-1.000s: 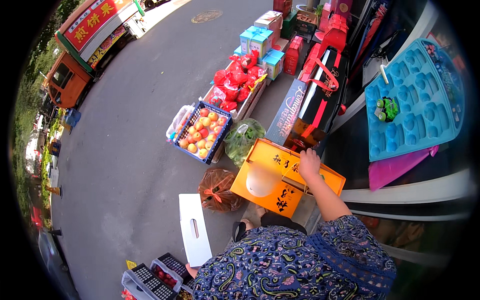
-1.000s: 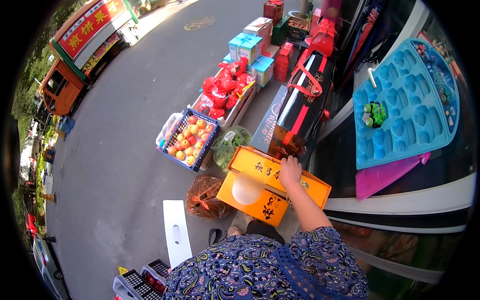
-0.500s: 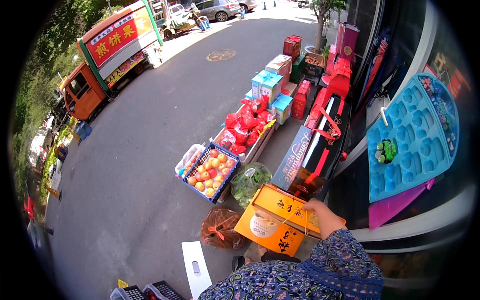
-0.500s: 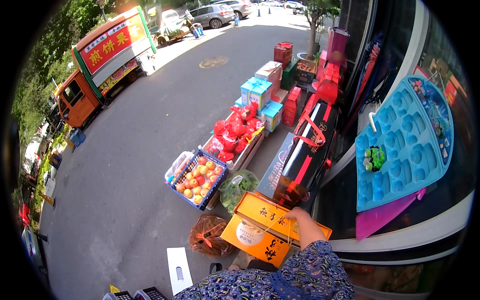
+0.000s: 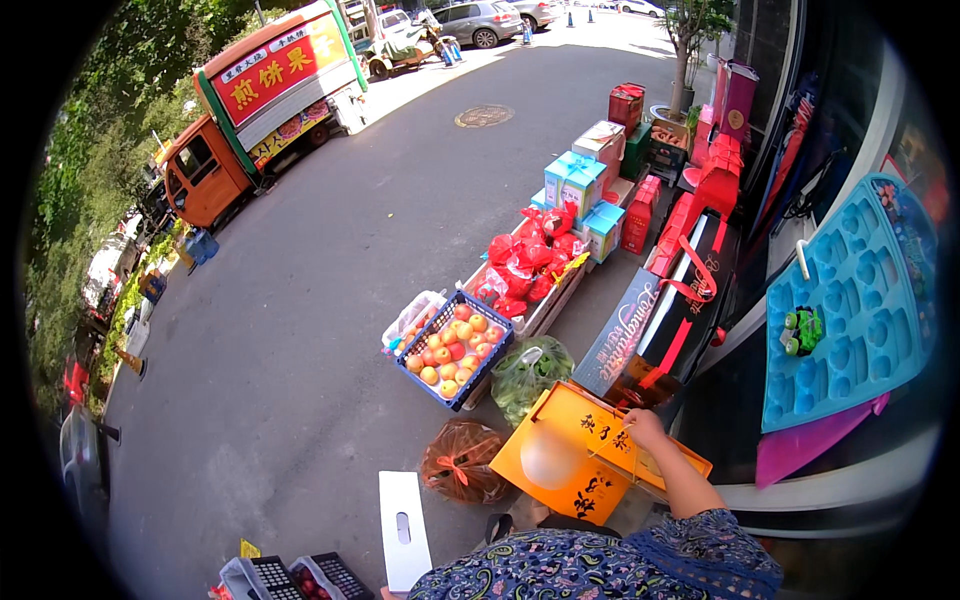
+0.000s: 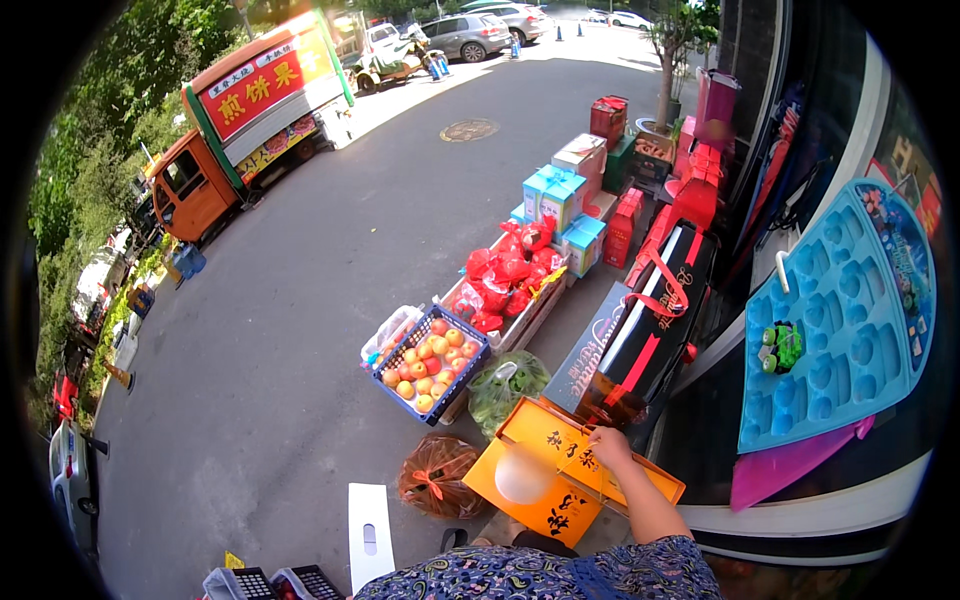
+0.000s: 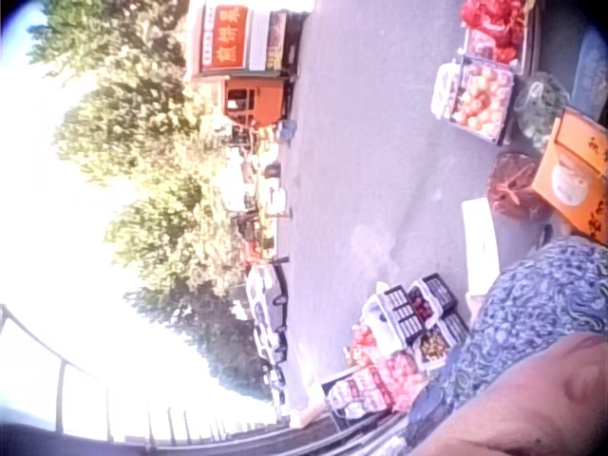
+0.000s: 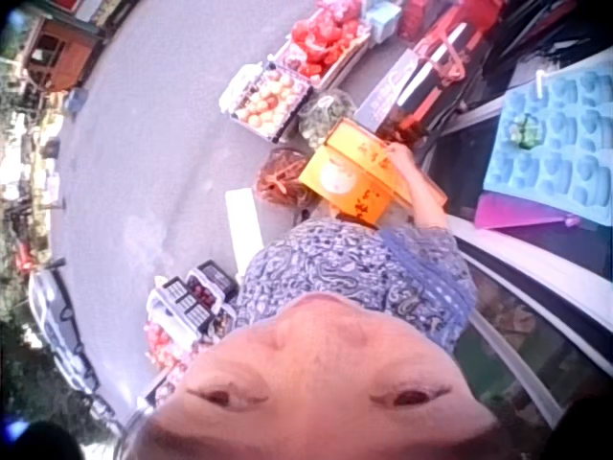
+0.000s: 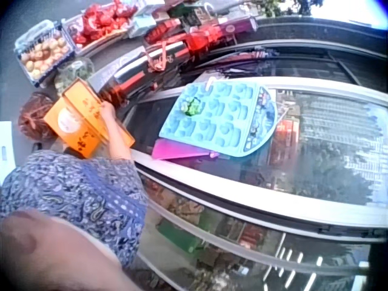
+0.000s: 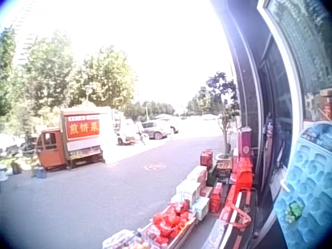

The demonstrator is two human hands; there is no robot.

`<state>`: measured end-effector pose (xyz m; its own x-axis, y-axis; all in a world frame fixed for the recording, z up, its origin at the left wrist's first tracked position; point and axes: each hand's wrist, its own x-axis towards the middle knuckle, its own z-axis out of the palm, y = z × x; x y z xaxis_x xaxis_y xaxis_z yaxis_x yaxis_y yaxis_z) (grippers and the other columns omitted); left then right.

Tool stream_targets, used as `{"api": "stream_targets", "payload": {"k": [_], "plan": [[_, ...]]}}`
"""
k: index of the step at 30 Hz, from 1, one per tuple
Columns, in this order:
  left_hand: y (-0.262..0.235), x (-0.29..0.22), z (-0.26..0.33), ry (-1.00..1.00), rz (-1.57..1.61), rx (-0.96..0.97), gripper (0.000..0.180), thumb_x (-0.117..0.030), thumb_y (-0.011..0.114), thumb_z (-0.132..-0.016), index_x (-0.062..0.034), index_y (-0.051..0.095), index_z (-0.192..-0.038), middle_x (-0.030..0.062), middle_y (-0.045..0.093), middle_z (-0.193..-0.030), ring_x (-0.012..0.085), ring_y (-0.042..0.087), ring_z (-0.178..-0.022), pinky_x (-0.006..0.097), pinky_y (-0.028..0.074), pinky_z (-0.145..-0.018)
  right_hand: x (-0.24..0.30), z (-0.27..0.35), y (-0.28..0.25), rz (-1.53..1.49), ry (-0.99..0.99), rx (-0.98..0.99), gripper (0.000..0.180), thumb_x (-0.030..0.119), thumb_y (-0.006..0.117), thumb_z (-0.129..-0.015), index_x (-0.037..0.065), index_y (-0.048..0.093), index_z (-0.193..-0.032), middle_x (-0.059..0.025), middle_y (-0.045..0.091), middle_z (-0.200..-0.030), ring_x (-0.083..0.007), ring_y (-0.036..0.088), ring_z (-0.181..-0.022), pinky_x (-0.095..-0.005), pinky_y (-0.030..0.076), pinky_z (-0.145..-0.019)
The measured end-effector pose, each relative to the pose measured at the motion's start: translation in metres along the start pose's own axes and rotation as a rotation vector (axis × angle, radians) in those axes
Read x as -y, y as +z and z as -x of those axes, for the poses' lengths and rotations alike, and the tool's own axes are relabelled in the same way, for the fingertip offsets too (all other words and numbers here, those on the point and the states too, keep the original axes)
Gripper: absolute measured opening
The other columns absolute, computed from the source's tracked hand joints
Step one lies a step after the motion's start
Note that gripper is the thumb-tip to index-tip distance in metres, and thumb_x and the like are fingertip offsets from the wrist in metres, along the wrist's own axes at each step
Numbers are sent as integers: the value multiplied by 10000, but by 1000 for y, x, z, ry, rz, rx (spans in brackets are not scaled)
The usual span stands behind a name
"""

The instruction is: The person assembles flat cardboard boxes by folding and taping them into rectangular containers. They repeatedly pick up flat pieces, fold the sides, and secure them with tape, then stack the finished boxes on a freezer. The person also briefly walks outside to pick up an orange box before returning to continue assembling more boxes.

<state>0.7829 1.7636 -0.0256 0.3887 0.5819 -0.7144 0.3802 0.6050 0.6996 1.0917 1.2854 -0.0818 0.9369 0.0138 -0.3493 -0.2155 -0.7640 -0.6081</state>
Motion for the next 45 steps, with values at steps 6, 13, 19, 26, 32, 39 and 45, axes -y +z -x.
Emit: {"api": "stream_targets", "payload": {"k": [6,13,19,26,32,39,45], "plan": [[-11,2,6,-3,-18,2,958,196,717,-563,-72,192,-1318,185,514,-1151,288,540,-1102,514,535,-820,44,39,-2,8,-129,209,209,118,638,-824,68,696,-1019,-163,687,-1039,-292,660,-952,-369,509,-823],[-41,14,11,7,-68,-5,968,203,713,-561,-73,185,-1323,186,513,-1150,287,535,-1111,518,533,-825,69,66,-28,23,8,163,179,188,648,-797,87,697,-936,-163,693,-986,-311,656,-961,-385,507,-846],[-69,11,1,28,-148,40,976,210,710,-560,-74,178,-1328,186,513,-1150,286,531,-1118,521,532,-829,73,138,-51,-113,70,69,140,175,617,-808,82,677,-894,-132,665,-808,-266,641,-774,-373,496,-698],[-83,-6,-41,209,-411,272,986,218,706,-559,-75,171,-1333,186,512,-1149,286,526,-1126,524,530,-834,112,253,-104,-820,144,-164,27,47,583,-866,52,595,-890,55,535,-671,-5,438,-571,-202,317,-508],[-71,-24,-76,27,-320,386,666,-215,687,-704,-177,401,-1305,94,531,-1209,257,483,-1169,536,443,-885,162,352,-145,-1140,138,-373,60,34,592,-843,59,551,-880,51,489,-665,2,342,-517,-178,217,-455],[-43,-26,-140,-579,140,29,513,-560,514,-736,-275,602,-1154,-24,583,-1192,236,517,-1120,483,378,-885,190,398,-180,-1060,57,-483,93,76,576,-833,63,498,-884,74,379,-596,-5,251,-481,-191,173,-432],[-43,-4,-143,-557,184,87,522,-579,520,-724,-288,608,-1149,-33,598,-1180,225,525,-1110,485,384,-863,173,387,-199,-1074,72,-545,60,58,538,-838,78,499,-878,38,396,-604,-8,249,-469,-189,182,-422]]}}
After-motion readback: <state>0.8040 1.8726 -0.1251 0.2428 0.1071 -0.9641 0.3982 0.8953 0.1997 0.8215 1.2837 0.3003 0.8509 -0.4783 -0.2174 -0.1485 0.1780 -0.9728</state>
